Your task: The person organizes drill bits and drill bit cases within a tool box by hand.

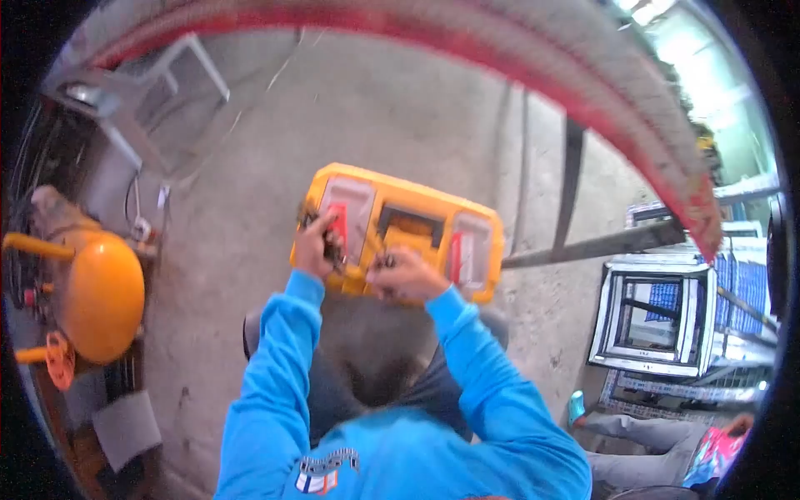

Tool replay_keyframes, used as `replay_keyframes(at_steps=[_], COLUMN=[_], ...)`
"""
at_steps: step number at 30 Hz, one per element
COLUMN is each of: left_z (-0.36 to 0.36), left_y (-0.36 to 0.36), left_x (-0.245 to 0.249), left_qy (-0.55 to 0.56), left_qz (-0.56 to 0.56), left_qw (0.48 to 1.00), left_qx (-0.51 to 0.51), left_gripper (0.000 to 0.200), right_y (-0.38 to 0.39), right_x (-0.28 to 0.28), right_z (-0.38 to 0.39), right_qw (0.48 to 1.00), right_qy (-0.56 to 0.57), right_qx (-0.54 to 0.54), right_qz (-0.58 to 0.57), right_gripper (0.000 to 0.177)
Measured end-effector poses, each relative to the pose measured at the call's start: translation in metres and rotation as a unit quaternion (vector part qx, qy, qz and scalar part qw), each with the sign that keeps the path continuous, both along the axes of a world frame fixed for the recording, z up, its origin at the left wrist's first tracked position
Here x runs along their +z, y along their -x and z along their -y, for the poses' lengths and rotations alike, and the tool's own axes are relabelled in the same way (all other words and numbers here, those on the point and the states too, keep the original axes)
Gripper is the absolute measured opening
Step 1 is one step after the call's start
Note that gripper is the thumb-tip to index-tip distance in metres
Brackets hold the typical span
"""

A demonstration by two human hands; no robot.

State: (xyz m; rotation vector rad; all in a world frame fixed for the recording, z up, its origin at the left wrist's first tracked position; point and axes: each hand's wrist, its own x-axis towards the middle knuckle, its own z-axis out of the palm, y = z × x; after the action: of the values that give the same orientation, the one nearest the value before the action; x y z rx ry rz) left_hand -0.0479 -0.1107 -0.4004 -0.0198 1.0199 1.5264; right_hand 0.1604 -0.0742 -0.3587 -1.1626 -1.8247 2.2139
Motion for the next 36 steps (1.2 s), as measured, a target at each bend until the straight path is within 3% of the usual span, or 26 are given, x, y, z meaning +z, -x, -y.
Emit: replay_keyframes(at_steps=[2,5,7,9,11,13,15,17,21,23,25,28,31,32,33,34,35,36], left_z=[-0.006,-0.005,-0.014,-0.013,-0.018,-0.015,-0.015,-0.015,-0.016,-0.014,-0.017,-0.014,-0.014,-0.014,-0.014,-0.014,-0.011,-0.001], left_y=[0.003,0.003,0.005,0.001,0.001,0.001,0.003,0.006,0.01,0.007,0.003,-0.006,-0.008,-0.01,-0.009,-0.007,-0.005,-0.008], left_x=[-0.013,-0.005,-0.029,-0.017,-0.004,-0.002,0.0,-0.005,-0.012,-0.004,0.001,0.013,0.015,0.014,0.013,0.007,-0.001,0.023], left_qy=[-0.007,-0.041,-0.057,-0.074,-0.09,-0.102,-0.114,-0.144,-0.169,-0.165,-0.157,-0.152,-0.14,-0.139,-0.135,-0.177,-0.209,-0.178], left_qz=[0.035,0.033,0.081,0.066,0.055,0.075,0.095,0.083,0.103,0.116,0.11,0.108,0.111,0.118,0.125,0.152,0.178,0.195], left_qw=[0.999,0.998,0.995,0.995,0.994,0.992,0.989,0.986,0.98,0.979,0.981,0.982,0.983,0.982,0.982,0.972,0.962,0.964], left_qx=[0.024,0.022,0.029,0.029,0.025,0.011,-0.03,-0.004,0.007,0.014,0.026,0.032,0.052,0.049,0.051,0.027,0.009,0.01], left_gripper=[0.021,0.028,0.032,0.034,0.037,0.038,0.038,0.038,0.033,0.03,0.03,0.031,0.032,0.033,0.034,0.035,0.036,0.037], right_y=[-0.008,-0.023,-0.038,-0.057,-0.069,-0.085,-0.088,-0.099,-0.15,-0.184,-0.198,-0.219,-0.193,-0.188,-0.204,-0.22,-0.212,-0.177], right_x=[0.014,0.057,0.113,0.162,0.219,0.265,0.303,0.339,0.388,0.403,0.418,0.422,0.424,0.426,0.416,0.399,0.384,0.373], right_z=[0.009,0.017,0.028,0.03,0.037,0.044,0.043,0.032,-0.003,-0.039,-0.072,-0.119,-0.093,-0.084,-0.091,-0.102,-0.093,-0.068], right_qw=[0.995,0.993,0.974,0.946,0.944,0.909,0.818,0.718,0.565,0.475,0.534,0.538,0.558,0.579,0.36,0.113,0.169,0.352], right_qy=[-0.062,-0.098,-0.213,-0.312,-0.313,-0.344,-0.44,-0.525,-0.644,-0.705,-0.677,-0.674,-0.663,-0.633,-0.792,-0.881,-0.875,-0.845], right_qx=[-0.008,-0.003,0.007,0.009,-0.089,-0.222,-0.341,-0.445,-0.509,-0.467,-0.411,-0.357,-0.4,-0.399,-0.278,-0.13,-0.238,-0.355], right_qz=[-0.077,-0.072,-0.073,-0.082,-0.058,-0.078,-0.14,-0.103,0.087,0.242,0.296,0.358,0.297,0.323,0.408,0.441,0.385,0.19], right_gripper=[0.023,0.022,0.021,0.019,0.019,0.018,0.016,0.016,0.026,0.032,0.035,0.035,0.036,0.038,0.038,0.039,0.037,0.034])
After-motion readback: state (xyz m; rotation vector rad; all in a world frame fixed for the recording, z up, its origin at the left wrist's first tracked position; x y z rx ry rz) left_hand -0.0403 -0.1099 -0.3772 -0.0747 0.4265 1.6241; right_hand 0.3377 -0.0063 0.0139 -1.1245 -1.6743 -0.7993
